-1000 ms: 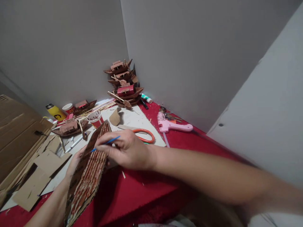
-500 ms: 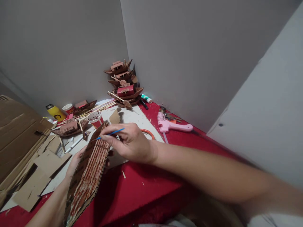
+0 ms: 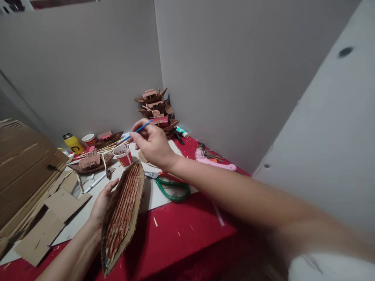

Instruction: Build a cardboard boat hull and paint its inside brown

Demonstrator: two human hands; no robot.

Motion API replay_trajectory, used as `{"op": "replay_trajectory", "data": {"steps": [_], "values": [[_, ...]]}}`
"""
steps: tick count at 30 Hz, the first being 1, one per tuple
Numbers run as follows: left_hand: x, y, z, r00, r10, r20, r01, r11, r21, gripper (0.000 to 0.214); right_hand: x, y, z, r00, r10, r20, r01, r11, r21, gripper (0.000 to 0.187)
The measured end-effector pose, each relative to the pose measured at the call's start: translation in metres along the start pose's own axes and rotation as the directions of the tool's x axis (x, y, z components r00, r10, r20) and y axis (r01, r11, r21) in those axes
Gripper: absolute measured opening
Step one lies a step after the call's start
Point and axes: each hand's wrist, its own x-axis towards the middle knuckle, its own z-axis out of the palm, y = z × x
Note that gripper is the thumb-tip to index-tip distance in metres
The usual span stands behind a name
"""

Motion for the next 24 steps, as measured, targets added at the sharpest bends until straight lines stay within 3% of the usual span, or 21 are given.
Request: {"op": "replay_trajectory", "data": {"steps": [2, 9, 13, 17, 24], "values": [[-0.003, 0.001, 0.001, 1.0, 0.007, -0.03, -0.006, 1.0, 0.031, 0.031, 0.021, 0.016, 0.012, 0.992, 0.041, 0.117, 0.004, 0.933, -0.36, 0.009], [0.0, -0.003, 0.003, 0.999, 0.045, 0.0, -0.045, 0.998, 0.049, 0.023, 0.061, 0.04, 0.046, 0.944, 0.229, 0.239, -0.008, 0.738, -0.674, 0.012], [0.004, -0.005, 0.001, 0.999, 0.024, 0.028, -0.026, 0.998, 0.062, 0.025, 0.063, 0.045, 0.057, 0.884, 0.369, 0.286, -0.032, 0.658, -0.752, 0.023], [0.004, -0.003, 0.001, 0.999, 0.05, 0.018, -0.051, 0.998, 0.049, 0.025, 0.064, 0.052, 0.06, 0.838, 0.431, 0.336, -0.034, 0.654, -0.756, 0.029], [0.002, 0.0, 0.002, 0.998, 0.058, -0.008, -0.057, 0.998, 0.034, 0.03, 0.063, 0.058, 0.054, 0.852, 0.435, 0.29, -0.063, 0.636, -0.769, 0.029]]}}
